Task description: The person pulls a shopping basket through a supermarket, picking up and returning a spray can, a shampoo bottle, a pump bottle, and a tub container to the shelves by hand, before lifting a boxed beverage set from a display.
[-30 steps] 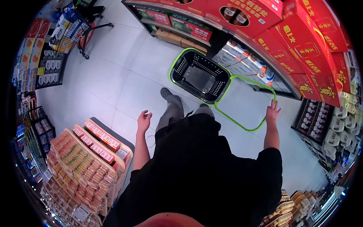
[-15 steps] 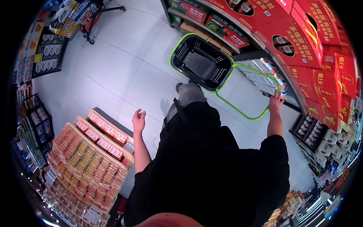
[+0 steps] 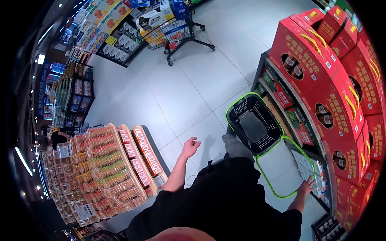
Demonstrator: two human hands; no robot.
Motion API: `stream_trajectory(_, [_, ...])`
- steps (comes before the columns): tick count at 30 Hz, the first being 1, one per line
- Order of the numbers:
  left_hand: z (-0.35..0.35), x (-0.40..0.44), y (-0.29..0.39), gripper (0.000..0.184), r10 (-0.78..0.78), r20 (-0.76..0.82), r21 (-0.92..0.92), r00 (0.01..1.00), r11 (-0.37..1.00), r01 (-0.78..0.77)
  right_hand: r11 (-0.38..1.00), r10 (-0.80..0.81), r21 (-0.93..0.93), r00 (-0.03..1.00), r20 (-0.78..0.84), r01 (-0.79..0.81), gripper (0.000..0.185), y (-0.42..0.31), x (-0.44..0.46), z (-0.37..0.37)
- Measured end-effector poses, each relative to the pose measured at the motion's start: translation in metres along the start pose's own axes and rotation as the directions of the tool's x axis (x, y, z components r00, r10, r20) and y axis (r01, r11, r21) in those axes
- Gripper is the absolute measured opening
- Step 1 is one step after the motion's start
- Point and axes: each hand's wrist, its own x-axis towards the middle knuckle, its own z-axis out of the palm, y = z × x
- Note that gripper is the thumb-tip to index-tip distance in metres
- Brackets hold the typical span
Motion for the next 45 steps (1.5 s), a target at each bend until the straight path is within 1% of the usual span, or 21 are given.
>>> stream_trajectory(5, [-0.047, 0.047, 0.031, 0.055, -0.033, 0.018, 0.137, 0.999, 0.990, 0.031, 0.996, 0.085, -0.046, 0.992, 0.095, -0.081, 0.028, -0.034, 0.004, -0.006])
stream_trajectory(9, [-0.093, 0.089, 0.037, 0.056, -0.070, -0.033, 0.244, 0.997, 0.967, 0.076, 0.962, 0.266, -0.147, 0.912, 0.312, -0.230, 0.038, -0.082, 0.011, -0.015])
stream_trajectory(10, [-0.099, 0.097, 0.041, 0.056, -0.075, -0.051, 0.254, 0.996, 0.963, 0.086, 0.960, 0.278, -0.055, 0.913, 0.300, -0.274, 0.039, -0.095, 0.014, -0.007])
stream_trajectory(11, [-0.104, 0.103, 0.050, 0.056, -0.080, -0.047, 0.259, 0.996, 0.962, 0.090, 0.969, 0.239, -0.034, 0.883, 0.403, -0.246, 0.042, -0.113, -0.001, -0.062])
stream_trajectory(15, [-0.097, 0.137, 0.081, 0.056, -0.072, -0.024, 0.252, 0.997, 0.965, 0.076, 0.936, 0.142, 0.201, 0.834, 0.533, -0.288, 0.049, -0.177, -0.002, -0.104])
stream_trajectory(18, [-0.087, 0.159, 0.103, 0.057, -0.063, 0.011, 0.255, 0.998, 0.965, 0.058, 0.854, 0.041, 0.421, 0.846, 0.531, -0.305, 0.051, -0.233, 0.009, -0.098])
stream_trajectory(20, [-0.084, 0.178, 0.109, 0.057, -0.055, 0.066, 0.263, 0.996, 0.964, 0.036, 0.801, -0.147, 0.578, 0.885, 0.442, -0.156, 0.047, -0.266, 0.010, -0.115])
stream_trajectory(22, [-0.087, 0.205, 0.096, 0.056, -0.048, 0.064, 0.244, 0.997, 0.969, 0.031, 0.749, -0.242, 0.659, 0.903, 0.355, -0.059, 0.062, -0.306, 0.025, -0.093])
stream_trajectory(25, [-0.107, 0.231, 0.082, 0.054, -0.087, -0.018, 0.166, 0.996, 0.982, 0.089, 0.636, -0.246, 0.768, 0.925, 0.290, -0.071, 0.074, -0.330, 0.023, -0.134])
stream_trajectory(27, [-0.117, 0.254, 0.054, 0.053, -0.167, -0.015, 0.069, 0.986, 0.983, 0.168, 0.570, -0.158, 0.814, 0.959, 0.236, -0.106, 0.079, -0.327, 0.020, -0.180])
stream_trajectory(29, [-0.124, 0.269, 0.038, 0.045, -0.356, 0.006, -0.095, 0.934, 0.930, 0.355, 0.518, -0.068, 0.847, 0.981, 0.184, -0.123, 0.075, -0.315, 0.026, -0.231])
stream_trajectory(30, [-0.126, 0.273, 0.043, 0.042, -0.485, 0.063, -0.139, 0.872, 0.861, 0.489, 0.466, -0.074, 0.879, 0.986, 0.150, -0.099, 0.073, -0.305, 0.026, -0.270])
stream_trajectory(32, [-0.128, 0.296, 0.018, 0.045, -0.606, 0.164, -0.096, 0.779, 0.776, 0.624, 0.336, -0.034, 0.938, 0.997, -0.072, 0.080, 0.066, -0.290, 0.034, -0.322])
stream_trajectory(33, [-0.129, 0.311, 0.012, 0.045, -0.650, 0.204, -0.059, 0.732, 0.738, 0.672, 0.182, 0.011, 0.971, 0.987, -0.158, 0.153, 0.064, -0.285, 0.035, -0.350])
stream_trajectory(34, [-0.129, 0.335, 0.018, 0.046, -0.644, 0.227, -0.034, 0.731, 0.745, 0.667, 0.138, 0.061, 0.984, 0.990, -0.124, 0.115, 0.057, -0.275, 0.023, -0.408])
stream_trajectory(36, [-0.133, 0.369, 0.027, 0.048, -0.649, 0.257, -0.038, 0.717, 0.734, 0.678, -0.195, 0.137, 0.968, 0.981, -0.136, 0.161, 0.043, -0.262, 0.011, -0.479])
stream_trajectory(38, [-0.138, 0.395, 0.025, 0.049, -0.669, 0.270, -0.095, 0.693, 0.698, 0.710, -0.396, 0.216, 0.856, 0.940, -0.266, 0.333, 0.031, -0.248, -0.011, -0.562])
stream_trajectory(40, [-0.142, 0.438, 0.052, 0.054, -0.575, 0.276, -0.162, 0.770, 0.762, 0.627, -0.083, 0.383, 0.862, 0.814, -0.436, 0.501, 0.029, -0.237, -0.016, -0.622])
stream_trajectory(42, [-0.146, 0.485, 0.095, 0.056, -0.526, 0.266, -0.125, 0.808, 0.812, 0.570, 0.312, 0.425, 0.761, 0.633, -0.647, 0.568, 0.032, -0.232, 0.004, -0.675])
stream_trajectory(43, [-0.146, 0.511, 0.113, 0.056, -0.514, 0.258, -0.097, 0.818, 0.829, 0.551, 0.428, 0.404, 0.729, 0.609, -0.683, 0.534, 0.036, -0.235, 0.019, -0.697])
stream_trajectory(45, [-0.149, 0.549, 0.156, 0.054, -0.414, 0.261, -0.056, 0.872, 0.895, 0.442, 0.535, 0.328, 0.715, 0.670, -0.666, 0.449, 0.036, -0.244, 0.054, -0.714])
